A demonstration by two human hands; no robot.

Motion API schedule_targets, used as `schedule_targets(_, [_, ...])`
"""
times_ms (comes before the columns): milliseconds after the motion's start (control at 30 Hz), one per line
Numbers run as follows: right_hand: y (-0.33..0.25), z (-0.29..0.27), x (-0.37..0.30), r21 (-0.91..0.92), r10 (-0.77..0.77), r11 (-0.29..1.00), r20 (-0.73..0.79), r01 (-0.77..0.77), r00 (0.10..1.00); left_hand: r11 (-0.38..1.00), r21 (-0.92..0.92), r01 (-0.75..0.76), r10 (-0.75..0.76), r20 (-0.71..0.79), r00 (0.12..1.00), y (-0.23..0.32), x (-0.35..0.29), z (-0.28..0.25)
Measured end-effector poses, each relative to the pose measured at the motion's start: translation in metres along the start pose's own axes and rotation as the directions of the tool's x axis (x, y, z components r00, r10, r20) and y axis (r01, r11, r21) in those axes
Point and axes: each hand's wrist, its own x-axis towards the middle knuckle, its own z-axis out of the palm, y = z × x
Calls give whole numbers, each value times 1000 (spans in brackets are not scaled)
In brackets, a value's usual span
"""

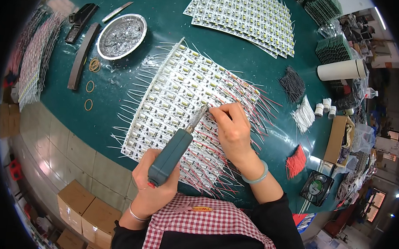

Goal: The person uses a soldering iron to attach red and white wires to a grid of LED modules on a green workbench. They repeatedly dip the soldering iron tip into a metal container of solder and apply it to the connection points on the circuit board.

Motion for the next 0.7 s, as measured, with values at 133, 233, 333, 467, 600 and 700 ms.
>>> schedule_targets(133, [-1,0,0,-4,-1,1000,3,1,1000,998,-36,49,-49,14,999,0,-4,1])
schedule_targets(233, [-2,-1,0,-5,8,1000,13,-8,1000,999,13,-32,32,0,999,1,-4,-2])
schedule_targets(333, [-2,-1,-1,-9,11,1000,16,-11,1000,997,24,-78,78,-24,997,-6,-8,-8])
schedule_targets(467, [-1,0,-1,-18,9,1000,16,-9,1000,1000,0,-4,4,-78,997,-2,-13,-11])
schedule_targets(600, [-4,-5,1,-13,21,1000,60,-20,998,1000,-6,-23,22,-87,996,-3,-14,-10])
schedule_targets(700, [-5,-11,2,-55,27,998,84,-22,996,1000,-25,16,-18,-87,996,1,-10,-12])
